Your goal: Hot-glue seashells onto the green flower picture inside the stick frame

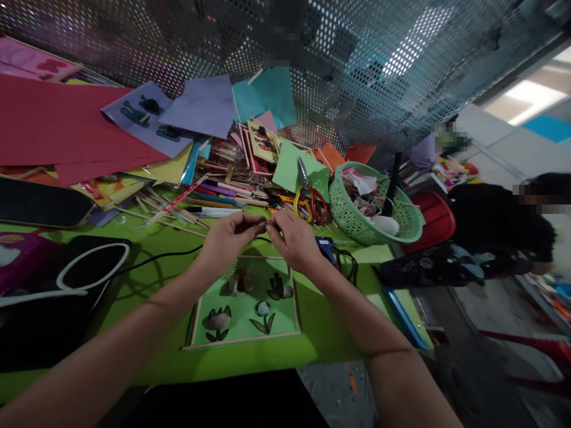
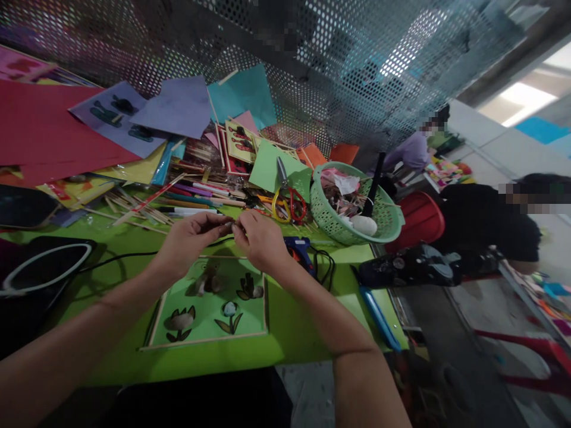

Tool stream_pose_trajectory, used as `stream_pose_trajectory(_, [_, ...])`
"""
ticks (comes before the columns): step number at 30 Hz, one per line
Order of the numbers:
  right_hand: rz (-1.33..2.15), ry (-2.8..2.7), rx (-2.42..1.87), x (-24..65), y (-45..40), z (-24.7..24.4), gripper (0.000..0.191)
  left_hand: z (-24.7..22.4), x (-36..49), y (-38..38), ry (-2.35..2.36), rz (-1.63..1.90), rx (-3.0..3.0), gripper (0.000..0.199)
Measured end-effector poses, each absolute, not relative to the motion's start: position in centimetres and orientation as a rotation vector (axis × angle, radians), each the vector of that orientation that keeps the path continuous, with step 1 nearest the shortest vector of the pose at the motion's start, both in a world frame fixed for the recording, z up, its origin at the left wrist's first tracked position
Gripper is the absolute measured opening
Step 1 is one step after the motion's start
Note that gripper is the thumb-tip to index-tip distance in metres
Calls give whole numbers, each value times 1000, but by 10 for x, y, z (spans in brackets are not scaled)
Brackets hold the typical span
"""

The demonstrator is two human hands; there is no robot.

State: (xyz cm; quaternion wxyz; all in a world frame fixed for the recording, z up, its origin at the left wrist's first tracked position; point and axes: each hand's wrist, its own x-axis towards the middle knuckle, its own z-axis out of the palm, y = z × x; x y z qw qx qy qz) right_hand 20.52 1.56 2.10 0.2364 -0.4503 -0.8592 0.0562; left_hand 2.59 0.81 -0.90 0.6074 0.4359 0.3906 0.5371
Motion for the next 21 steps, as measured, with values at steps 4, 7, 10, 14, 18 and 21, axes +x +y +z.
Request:
stream_pose_trajectory(4, [3, -2452, -1219, 204, 16, 18, 20, -9, 28, 5, 987, 1255, 1156, 32])
stream_pose_trajectory(7, [-32, -2461, -1152, 204, 16, 16, 19, -6, 30, 3, 1014, 1267, 1207, 31])
stream_pose_trajectory(10, [-2, -2385, -1146, 204, 17, 16, 19, -3, 31, 2, 994, 1261, 1154, 34])
stream_pose_trajectory(14, [219, -2232, -1193, 203, 17, 19, 18, -2, 31, 3, 903, 1235, 975, 39])
stream_pose_trajectory(18, [530, -2067, -1234, 202, 18, 20, 14, -3, 30, 5, 834, 1227, 825, 39])
stream_pose_trajectory(21, [752, -1953, -1211, 203, 19, 19, 14, -4, 28, 6, 796, 1226, 761, 37])
